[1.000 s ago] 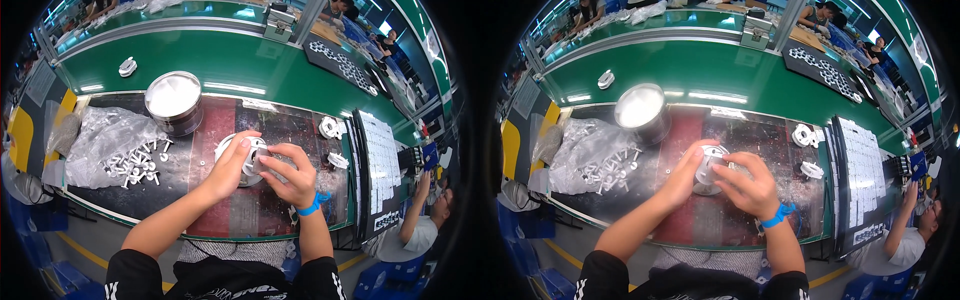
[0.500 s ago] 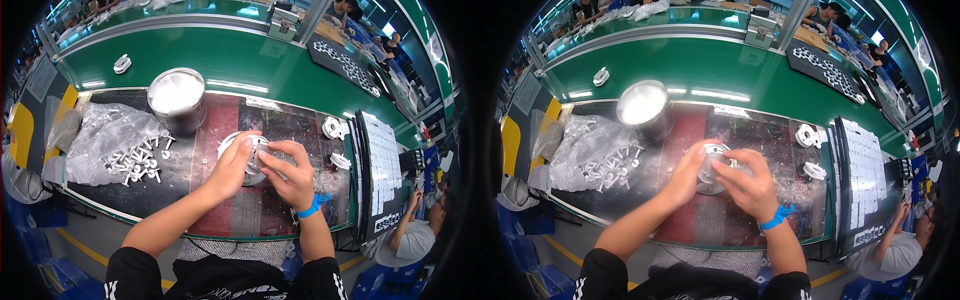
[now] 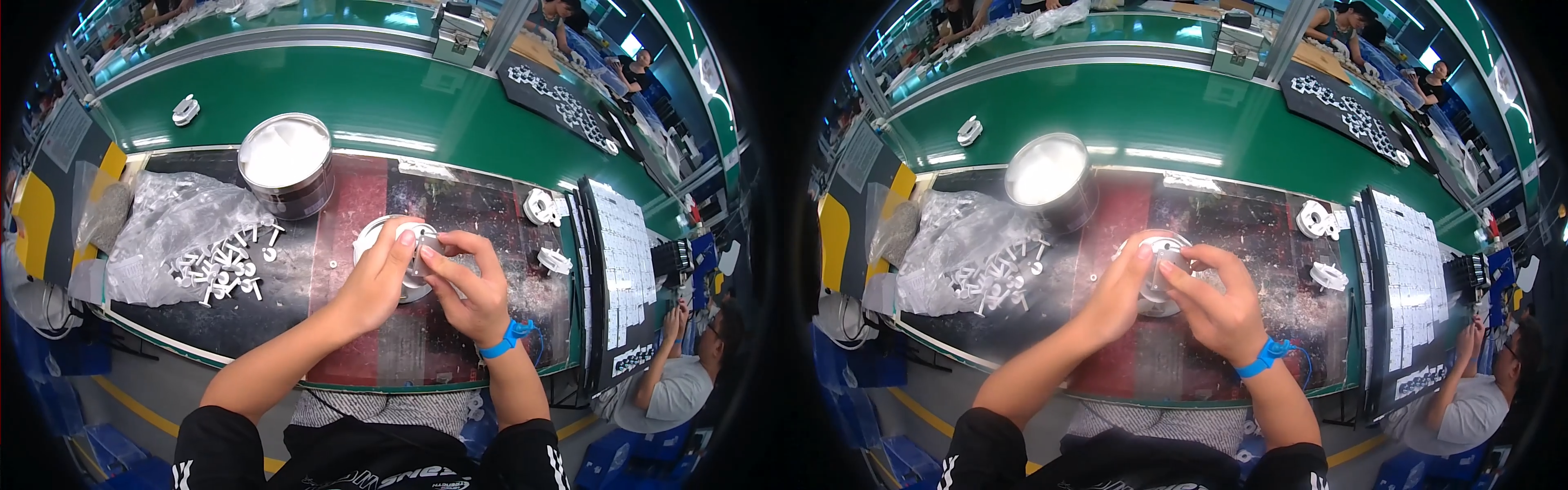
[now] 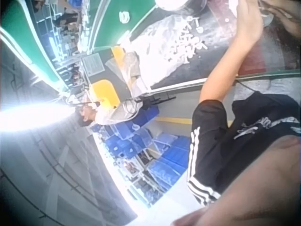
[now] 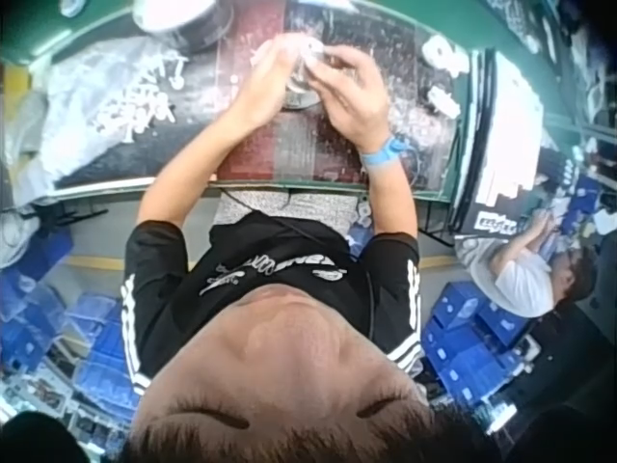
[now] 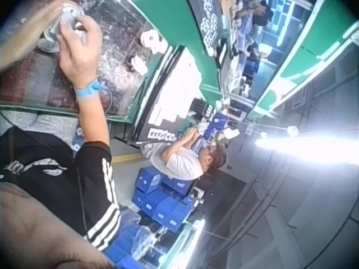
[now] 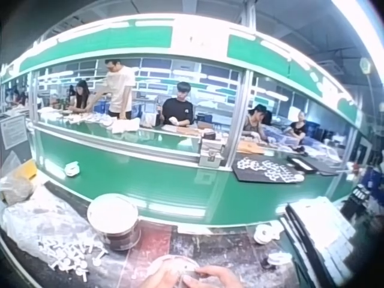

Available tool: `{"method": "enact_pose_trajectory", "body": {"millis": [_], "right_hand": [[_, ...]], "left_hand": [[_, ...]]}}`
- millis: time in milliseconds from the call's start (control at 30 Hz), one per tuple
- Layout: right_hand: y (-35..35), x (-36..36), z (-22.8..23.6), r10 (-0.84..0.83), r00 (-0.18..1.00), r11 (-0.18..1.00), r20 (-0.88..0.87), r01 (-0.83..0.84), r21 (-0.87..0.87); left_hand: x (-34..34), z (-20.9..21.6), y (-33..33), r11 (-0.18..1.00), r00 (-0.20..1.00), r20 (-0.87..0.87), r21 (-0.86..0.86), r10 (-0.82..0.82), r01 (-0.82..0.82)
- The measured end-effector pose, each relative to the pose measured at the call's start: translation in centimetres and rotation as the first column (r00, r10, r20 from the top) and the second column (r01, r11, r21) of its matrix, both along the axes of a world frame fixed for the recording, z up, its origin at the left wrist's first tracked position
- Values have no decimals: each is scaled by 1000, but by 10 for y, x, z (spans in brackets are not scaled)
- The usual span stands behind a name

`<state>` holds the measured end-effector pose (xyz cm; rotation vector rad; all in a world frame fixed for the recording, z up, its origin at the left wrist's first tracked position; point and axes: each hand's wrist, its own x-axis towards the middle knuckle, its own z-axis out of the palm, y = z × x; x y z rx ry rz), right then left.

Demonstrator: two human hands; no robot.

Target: Assembling small plastic and electronic parts for lighting fixtures on a factory production line.

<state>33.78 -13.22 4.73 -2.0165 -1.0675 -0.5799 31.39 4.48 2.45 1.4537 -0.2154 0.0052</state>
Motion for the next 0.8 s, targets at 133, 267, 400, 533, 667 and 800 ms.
{"method": "enact_pose_trajectory", "body": {"millis": [133,267,400,533,667,800], "right_hand": [[-1,3,-3,12,1000,1000,-29,-12,-5],[-7,11,-11,58,997,995,-57,-53,79],[-13,11,-19,160,986,938,-40,-140,317],[-15,13,-20,101,972,812,-213,43,583],[-19,20,-22,49,952,897,-303,91,432],[11,10,-1,78,953,997,-294,-70,36]], "left_hand": [[2,0,-3,992,997,-69,-122,-30,22],[3,2,-4,889,963,-233,-457,-134,13],[-2,21,-3,827,924,-225,-543,-308,143],[-7,26,5,744,808,-113,-480,-578,465],[-20,19,1,366,385,5,-295,-923,883],[-30,11,-12,45,25,-98,-208,-995,977]]}}
